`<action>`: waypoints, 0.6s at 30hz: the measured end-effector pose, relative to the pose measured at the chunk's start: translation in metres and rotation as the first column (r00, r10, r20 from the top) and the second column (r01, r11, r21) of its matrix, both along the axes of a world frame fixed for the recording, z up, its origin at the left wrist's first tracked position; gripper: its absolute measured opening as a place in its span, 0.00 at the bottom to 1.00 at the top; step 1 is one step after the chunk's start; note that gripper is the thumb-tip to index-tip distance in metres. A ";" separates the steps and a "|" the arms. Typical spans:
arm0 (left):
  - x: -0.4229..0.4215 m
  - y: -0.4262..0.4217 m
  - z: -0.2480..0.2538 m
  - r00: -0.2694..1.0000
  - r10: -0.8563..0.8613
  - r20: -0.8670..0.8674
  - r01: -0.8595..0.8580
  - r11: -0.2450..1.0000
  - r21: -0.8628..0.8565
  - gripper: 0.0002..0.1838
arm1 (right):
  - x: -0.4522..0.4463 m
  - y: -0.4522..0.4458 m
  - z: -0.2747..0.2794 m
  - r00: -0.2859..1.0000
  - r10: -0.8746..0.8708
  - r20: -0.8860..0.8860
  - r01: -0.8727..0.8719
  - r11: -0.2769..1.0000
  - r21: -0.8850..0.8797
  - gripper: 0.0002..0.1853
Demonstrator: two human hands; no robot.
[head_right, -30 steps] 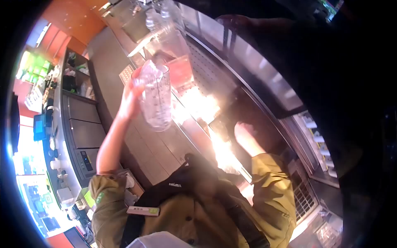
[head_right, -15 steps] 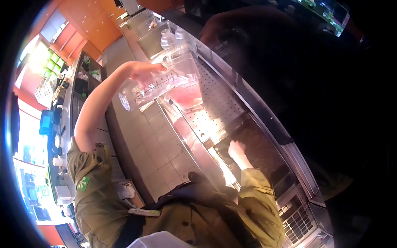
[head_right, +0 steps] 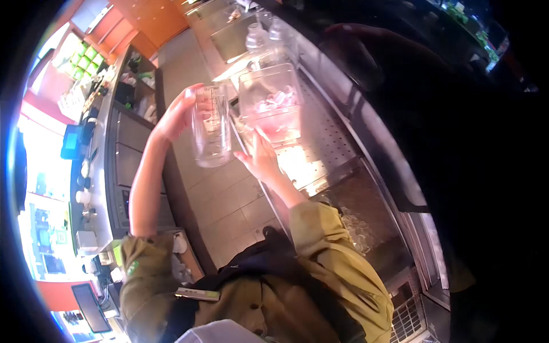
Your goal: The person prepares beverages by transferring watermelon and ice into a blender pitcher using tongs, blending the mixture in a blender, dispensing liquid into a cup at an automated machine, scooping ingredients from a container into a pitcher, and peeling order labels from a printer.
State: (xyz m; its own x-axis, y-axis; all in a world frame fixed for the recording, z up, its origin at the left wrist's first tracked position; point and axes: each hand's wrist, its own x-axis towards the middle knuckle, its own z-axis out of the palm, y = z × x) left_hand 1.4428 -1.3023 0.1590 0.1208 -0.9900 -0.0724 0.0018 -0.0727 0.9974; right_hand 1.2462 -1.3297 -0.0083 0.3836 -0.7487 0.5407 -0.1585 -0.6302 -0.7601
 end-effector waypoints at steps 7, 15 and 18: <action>-0.002 0.028 -0.103 0.851 0.517 0.085 -0.441 0.794 -0.418 0.43 | 0.031 -0.004 -0.017 0.625 -0.545 0.558 0.211 0.807 0.551 0.10; -0.069 -0.053 -0.188 0.900 0.322 0.295 -0.155 0.867 -0.473 0.53 | -0.094 0.052 0.061 0.674 -0.619 0.402 0.439 0.774 0.456 0.06; -0.074 -0.080 -0.208 0.914 0.247 0.322 -0.042 0.847 -0.530 0.56 | -0.129 0.083 0.068 0.672 -0.694 0.256 0.647 0.720 0.252 0.07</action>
